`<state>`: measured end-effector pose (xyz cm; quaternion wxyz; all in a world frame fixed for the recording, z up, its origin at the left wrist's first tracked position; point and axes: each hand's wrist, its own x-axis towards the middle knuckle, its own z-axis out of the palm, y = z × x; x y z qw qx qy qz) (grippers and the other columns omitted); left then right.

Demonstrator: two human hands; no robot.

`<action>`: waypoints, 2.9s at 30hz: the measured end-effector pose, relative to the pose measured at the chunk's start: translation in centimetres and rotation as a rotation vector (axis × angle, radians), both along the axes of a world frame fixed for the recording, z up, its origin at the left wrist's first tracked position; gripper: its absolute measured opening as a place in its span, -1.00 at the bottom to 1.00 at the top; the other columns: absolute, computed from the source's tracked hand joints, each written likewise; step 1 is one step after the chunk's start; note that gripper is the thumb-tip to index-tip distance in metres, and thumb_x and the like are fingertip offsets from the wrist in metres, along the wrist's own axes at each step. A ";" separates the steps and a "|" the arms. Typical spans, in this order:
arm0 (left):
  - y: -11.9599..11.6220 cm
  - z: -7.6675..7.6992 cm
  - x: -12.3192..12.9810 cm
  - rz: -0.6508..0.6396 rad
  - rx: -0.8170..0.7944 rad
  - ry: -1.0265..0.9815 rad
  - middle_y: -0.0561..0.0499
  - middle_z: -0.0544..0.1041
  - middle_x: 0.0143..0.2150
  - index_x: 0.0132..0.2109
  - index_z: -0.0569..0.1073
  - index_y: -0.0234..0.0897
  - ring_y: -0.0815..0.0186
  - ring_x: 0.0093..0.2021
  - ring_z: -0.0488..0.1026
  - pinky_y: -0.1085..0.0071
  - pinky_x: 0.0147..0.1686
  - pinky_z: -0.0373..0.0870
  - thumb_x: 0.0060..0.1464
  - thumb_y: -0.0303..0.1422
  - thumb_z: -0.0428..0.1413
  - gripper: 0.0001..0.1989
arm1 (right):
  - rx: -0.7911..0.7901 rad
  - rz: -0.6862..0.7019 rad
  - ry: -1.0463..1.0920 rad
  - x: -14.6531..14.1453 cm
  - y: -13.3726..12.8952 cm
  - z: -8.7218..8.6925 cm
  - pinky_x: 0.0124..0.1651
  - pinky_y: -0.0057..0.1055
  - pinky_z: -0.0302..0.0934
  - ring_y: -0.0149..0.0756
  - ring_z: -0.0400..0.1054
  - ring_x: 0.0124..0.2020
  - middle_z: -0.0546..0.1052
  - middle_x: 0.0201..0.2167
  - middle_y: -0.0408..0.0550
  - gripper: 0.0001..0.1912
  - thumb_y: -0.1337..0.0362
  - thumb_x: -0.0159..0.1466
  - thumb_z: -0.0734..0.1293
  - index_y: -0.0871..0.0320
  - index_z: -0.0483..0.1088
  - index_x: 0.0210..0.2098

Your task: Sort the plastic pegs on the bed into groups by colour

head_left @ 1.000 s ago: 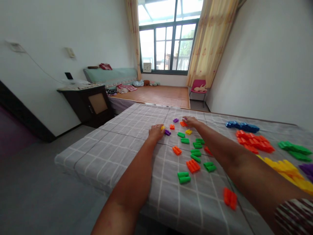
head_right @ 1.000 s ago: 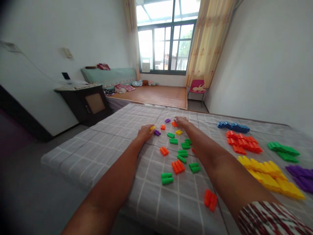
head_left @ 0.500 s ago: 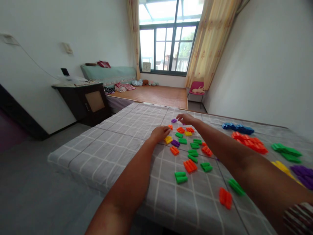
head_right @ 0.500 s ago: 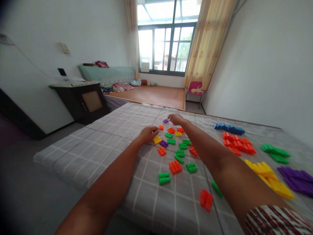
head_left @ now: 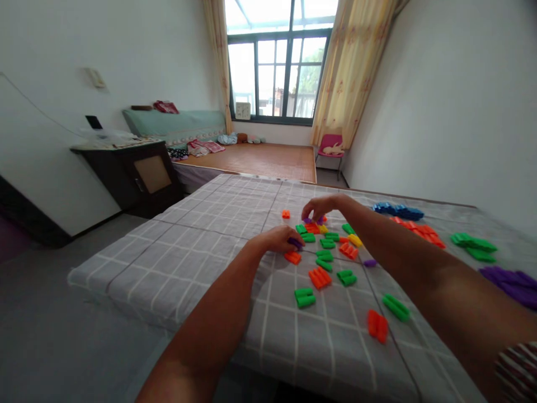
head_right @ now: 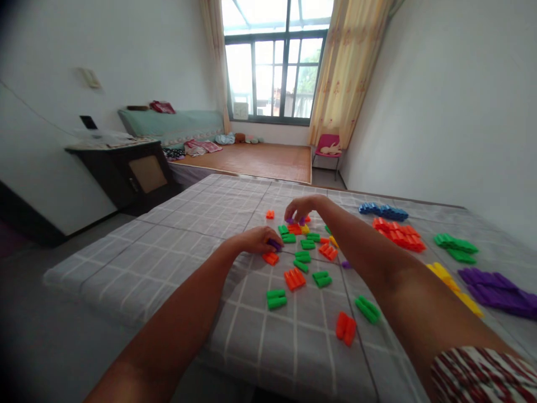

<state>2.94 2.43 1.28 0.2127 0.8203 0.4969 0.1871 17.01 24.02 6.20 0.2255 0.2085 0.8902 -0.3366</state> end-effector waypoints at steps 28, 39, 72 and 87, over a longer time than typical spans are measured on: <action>6.1 5.5 14.2 0.280 -0.235 -0.579 -0.04 0.57 -0.27 0.06 0.44 -0.34 0.31 -0.29 0.52 0.29 -0.20 0.49 -0.21 -0.36 0.33 -0.40 | 0.134 -0.653 0.782 35.1 -5.4 2.0 -0.17 -0.36 0.31 -0.26 0.41 -0.21 0.53 -0.12 -0.01 -0.29 0.09 0.05 0.45 0.12 0.31 0.17; 12.9 6.6 28.8 -0.046 0.008 -0.239 -0.11 0.56 -0.16 -0.10 0.47 -0.38 0.28 -0.21 0.51 0.30 -0.16 0.48 -0.06 -0.37 0.20 -0.67 | 0.338 -1.193 1.177 50.0 -2.3 0.0 -0.31 -0.38 0.32 -0.32 0.40 -0.28 0.46 0.02 0.14 -0.39 0.11 -0.02 0.48 0.20 0.36 -0.02; 15.3 3.1 47.4 0.040 0.247 0.283 -0.11 0.48 0.04 0.03 0.44 -0.20 0.06 0.09 0.33 0.15 0.04 0.28 0.05 -0.25 0.16 -0.63 | 0.367 -0.847 0.706 57.7 -2.2 -5.3 0.10 -0.18 0.19 -0.05 0.34 0.05 0.53 -0.01 0.01 -0.42 0.00 0.02 0.41 0.11 0.49 0.00; 14.4 7.7 33.9 0.130 0.407 0.113 -0.09 0.53 -0.03 -0.05 0.51 -0.25 0.18 0.01 0.43 0.19 0.09 0.32 0.14 -0.25 0.05 -0.71 | 0.770 -1.389 1.088 58.5 -0.9 -6.2 -0.06 -0.26 0.30 -0.21 0.46 -0.21 0.59 -0.22 0.07 -0.42 -0.16 0.28 0.11 0.20 0.48 -0.22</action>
